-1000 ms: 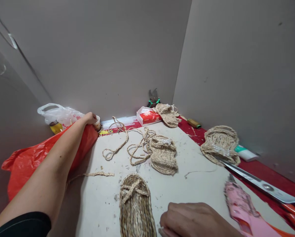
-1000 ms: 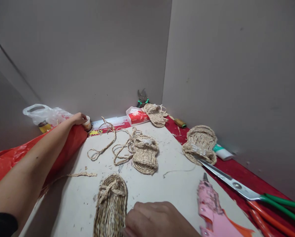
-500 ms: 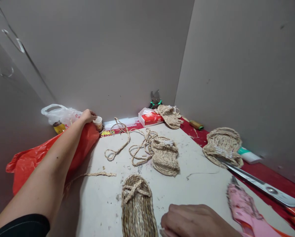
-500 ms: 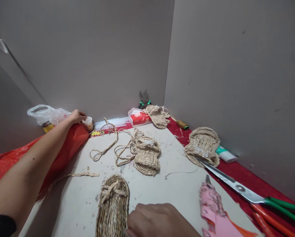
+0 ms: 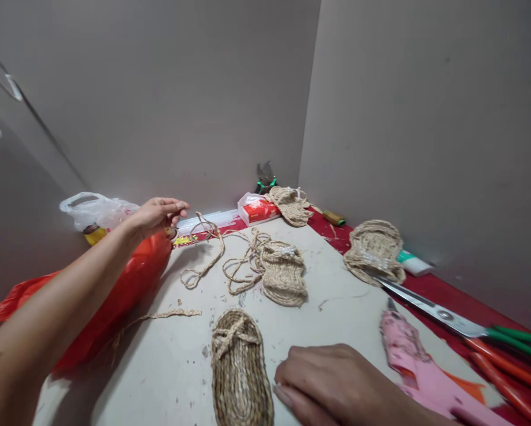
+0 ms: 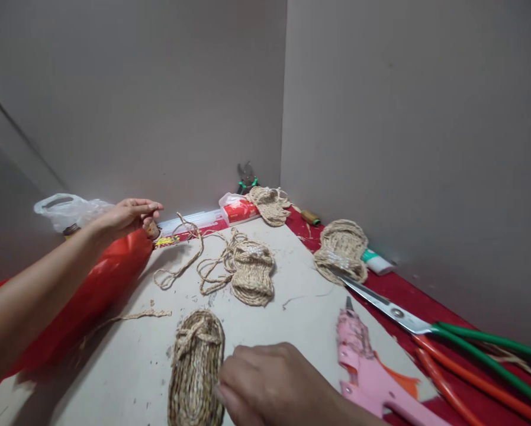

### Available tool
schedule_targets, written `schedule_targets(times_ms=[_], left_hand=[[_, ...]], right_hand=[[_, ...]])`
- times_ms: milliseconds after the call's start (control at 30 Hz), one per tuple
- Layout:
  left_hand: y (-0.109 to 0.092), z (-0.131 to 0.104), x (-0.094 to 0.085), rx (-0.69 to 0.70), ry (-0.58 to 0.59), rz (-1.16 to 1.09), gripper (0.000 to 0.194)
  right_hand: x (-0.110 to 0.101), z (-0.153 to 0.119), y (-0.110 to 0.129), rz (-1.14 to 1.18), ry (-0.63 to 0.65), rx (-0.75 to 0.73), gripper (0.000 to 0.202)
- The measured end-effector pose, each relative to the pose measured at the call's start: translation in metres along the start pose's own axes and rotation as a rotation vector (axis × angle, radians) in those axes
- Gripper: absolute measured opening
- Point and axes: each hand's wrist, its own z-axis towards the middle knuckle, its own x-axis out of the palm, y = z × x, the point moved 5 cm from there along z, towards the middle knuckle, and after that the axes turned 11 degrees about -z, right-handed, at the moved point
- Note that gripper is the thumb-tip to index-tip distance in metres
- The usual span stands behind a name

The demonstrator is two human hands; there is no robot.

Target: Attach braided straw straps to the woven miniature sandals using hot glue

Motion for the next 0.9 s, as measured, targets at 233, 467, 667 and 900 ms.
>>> schedule_targets(times_ms=[233,467,667,900], left_hand=[[0.029,-0.130,0.147,-0.313,0.524,-0.383,0.019],[0.057,-0.164,0.184,-0.431,0.414,-0.671,0.022],[0.068,-0.160,0.187,-0.402,0.340,-0.779,0.021],[0.075,-0.162,0.191,-0.367,0.400,-0.872,0.002]], right_hand=[[-0.027,-0.006,-0.013,0.301,-0.387,0.239,0.010],[-0.032,-0.008,-0.018,0.370,-0.506,0.248,0.016],[-0.028,-0.007,-0.017,0.328,-0.544,0.214,0.015],[-0.011,-0.005,-0.021,0.384,-0.422,0.351,0.012]])
